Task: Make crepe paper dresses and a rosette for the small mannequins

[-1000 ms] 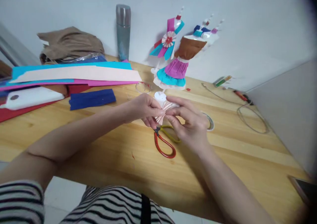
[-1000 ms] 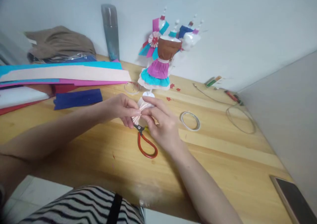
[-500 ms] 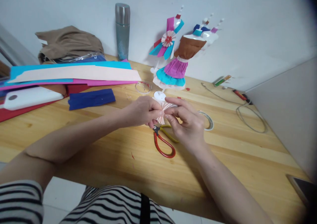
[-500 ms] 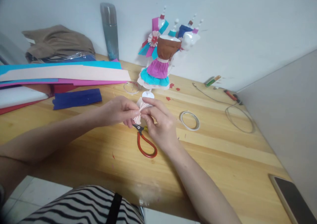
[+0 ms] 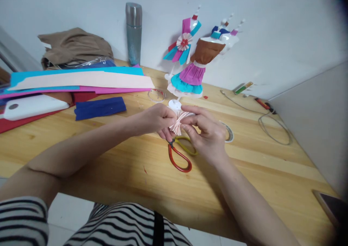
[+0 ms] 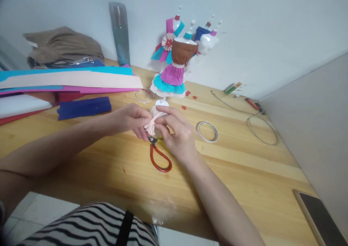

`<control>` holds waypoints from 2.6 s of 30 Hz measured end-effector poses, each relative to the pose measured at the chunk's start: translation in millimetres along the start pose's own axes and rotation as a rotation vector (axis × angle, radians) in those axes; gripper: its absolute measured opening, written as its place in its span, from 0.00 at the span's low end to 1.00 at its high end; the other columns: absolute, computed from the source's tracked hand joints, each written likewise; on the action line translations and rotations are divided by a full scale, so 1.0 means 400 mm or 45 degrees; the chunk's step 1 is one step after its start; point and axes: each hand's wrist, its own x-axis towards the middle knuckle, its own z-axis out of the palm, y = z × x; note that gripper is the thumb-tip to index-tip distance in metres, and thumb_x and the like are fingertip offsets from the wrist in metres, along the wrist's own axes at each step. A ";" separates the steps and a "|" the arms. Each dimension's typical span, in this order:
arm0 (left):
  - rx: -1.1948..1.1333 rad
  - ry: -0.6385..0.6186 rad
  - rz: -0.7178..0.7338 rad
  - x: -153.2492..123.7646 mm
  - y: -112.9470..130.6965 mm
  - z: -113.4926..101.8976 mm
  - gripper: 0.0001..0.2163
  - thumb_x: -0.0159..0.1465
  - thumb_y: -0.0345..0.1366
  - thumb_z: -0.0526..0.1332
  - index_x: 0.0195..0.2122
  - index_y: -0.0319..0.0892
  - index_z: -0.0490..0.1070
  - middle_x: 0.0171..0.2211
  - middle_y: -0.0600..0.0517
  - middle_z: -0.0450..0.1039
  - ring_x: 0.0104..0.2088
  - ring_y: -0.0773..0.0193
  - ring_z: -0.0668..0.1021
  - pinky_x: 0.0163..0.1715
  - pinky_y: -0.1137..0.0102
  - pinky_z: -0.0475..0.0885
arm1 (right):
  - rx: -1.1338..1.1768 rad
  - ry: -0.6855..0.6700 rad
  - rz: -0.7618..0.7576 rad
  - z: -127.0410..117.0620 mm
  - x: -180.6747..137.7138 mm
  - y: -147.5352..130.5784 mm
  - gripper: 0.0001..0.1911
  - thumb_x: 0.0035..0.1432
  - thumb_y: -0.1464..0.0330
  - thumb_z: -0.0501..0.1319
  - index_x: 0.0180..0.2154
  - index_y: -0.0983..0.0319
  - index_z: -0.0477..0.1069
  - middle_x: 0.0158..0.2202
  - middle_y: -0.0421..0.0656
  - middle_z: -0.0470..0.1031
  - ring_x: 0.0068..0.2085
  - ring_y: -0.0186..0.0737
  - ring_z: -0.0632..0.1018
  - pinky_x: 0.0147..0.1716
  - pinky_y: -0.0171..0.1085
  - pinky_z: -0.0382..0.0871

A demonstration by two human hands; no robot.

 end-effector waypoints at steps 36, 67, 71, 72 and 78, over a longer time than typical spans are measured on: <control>0.717 0.126 0.458 -0.010 -0.010 0.004 0.12 0.63 0.25 0.52 0.21 0.40 0.59 0.22 0.55 0.73 0.25 0.70 0.75 0.27 0.77 0.65 | 0.308 0.091 0.388 0.030 -0.020 0.002 0.05 0.61 0.72 0.63 0.31 0.59 0.73 0.45 0.47 0.80 0.44 0.45 0.81 0.36 0.42 0.76; 0.309 0.139 0.132 -0.014 0.005 0.031 0.11 0.62 0.28 0.52 0.24 0.39 0.68 0.25 0.53 0.75 0.28 0.66 0.80 0.28 0.76 0.74 | 0.316 0.137 0.424 0.043 -0.027 0.001 0.04 0.60 0.69 0.64 0.32 0.58 0.73 0.43 0.46 0.80 0.43 0.45 0.81 0.37 0.42 0.77; 0.257 0.137 0.117 -0.011 0.006 0.033 0.10 0.59 0.24 0.51 0.27 0.39 0.69 0.27 0.53 0.76 0.30 0.65 0.82 0.30 0.75 0.77 | 0.375 0.167 0.444 0.044 -0.026 0.003 0.04 0.59 0.70 0.65 0.31 0.58 0.73 0.43 0.45 0.80 0.43 0.45 0.81 0.37 0.43 0.76; 0.270 0.143 0.129 -0.011 0.004 0.034 0.10 0.59 0.23 0.51 0.27 0.39 0.69 0.27 0.53 0.76 0.29 0.66 0.82 0.30 0.75 0.76 | 0.376 0.169 0.446 0.044 -0.027 0.003 0.04 0.59 0.70 0.65 0.31 0.58 0.73 0.43 0.46 0.80 0.44 0.45 0.81 0.37 0.43 0.76; 0.465 0.237 0.319 -0.010 -0.021 0.040 0.05 0.57 0.25 0.57 0.27 0.39 0.68 0.25 0.55 0.74 0.27 0.69 0.77 0.27 0.77 0.70 | 0.363 0.166 0.457 0.046 -0.033 0.003 0.04 0.59 0.72 0.64 0.32 0.58 0.73 0.44 0.46 0.80 0.43 0.44 0.81 0.36 0.41 0.76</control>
